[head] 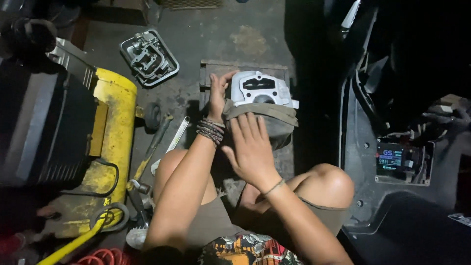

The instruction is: Cleaning a motorcycle cylinder head by wiping it thoroughly with a cloth.

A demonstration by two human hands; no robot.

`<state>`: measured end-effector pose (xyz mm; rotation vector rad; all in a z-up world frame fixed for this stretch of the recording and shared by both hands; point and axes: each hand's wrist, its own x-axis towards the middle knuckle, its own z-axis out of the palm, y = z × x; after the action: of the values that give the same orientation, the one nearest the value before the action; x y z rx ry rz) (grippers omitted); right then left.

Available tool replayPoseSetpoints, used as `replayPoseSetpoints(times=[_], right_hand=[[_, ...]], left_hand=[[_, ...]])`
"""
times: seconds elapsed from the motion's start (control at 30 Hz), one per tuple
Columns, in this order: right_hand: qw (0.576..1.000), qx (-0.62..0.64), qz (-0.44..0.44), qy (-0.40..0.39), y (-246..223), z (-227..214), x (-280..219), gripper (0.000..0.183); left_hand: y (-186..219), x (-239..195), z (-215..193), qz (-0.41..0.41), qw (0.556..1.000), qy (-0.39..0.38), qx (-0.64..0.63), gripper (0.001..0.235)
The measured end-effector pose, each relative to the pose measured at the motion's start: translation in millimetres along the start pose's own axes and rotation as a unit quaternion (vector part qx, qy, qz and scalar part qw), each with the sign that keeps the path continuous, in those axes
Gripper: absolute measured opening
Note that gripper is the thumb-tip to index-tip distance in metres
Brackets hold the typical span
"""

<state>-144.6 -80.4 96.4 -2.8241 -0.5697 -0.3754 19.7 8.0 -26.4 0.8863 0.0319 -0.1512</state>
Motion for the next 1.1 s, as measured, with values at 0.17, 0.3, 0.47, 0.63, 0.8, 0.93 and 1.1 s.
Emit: replayPoseSetpoints(times=[0.17,0.3,0.47,0.63,0.8,0.93,1.1], right_hand=[[0.998,-0.021,0.044,-0.025,13.0,-16.7,-11.3,0.072],[0.995,-0.047,0.083,-0.022,6.7,-7.8,-1.5,0.086],[0.997,-0.008,0.049,-0.053,1.3,-9.5,39.6,0.087],[0.996,-0.021,-0.003,-0.089,12.4,-16.9,35.2,0.093],[0.992,-0.004,-0.014,-0.124,10.7,-31.7,-9.8,0.094],[0.993,0.023,-0.008,-0.113,16.7,-25.0,-25.9,0.092],[0.997,0.01,0.023,-0.078,27.6,-8.8,-45.5,0.093]], left_hand=[[14.2,-10.9,11.2,0.044,0.999,0.023,0.01,0.084],[5.8,-9.1,14.3,0.056,0.994,0.021,-0.087,0.08],[0.0,-7.2,11.0,0.069,0.991,0.0,-0.114,0.078],[4.6,-9.3,13.0,0.05,0.994,0.003,-0.098,0.082],[4.4,-0.7,0.5,0.021,0.997,-0.016,-0.075,0.088],[31.3,-10.9,3.9,0.058,0.988,-0.012,0.14,0.06],[90.2,-50.9,4.1,0.034,0.847,-0.064,0.527,0.07]])
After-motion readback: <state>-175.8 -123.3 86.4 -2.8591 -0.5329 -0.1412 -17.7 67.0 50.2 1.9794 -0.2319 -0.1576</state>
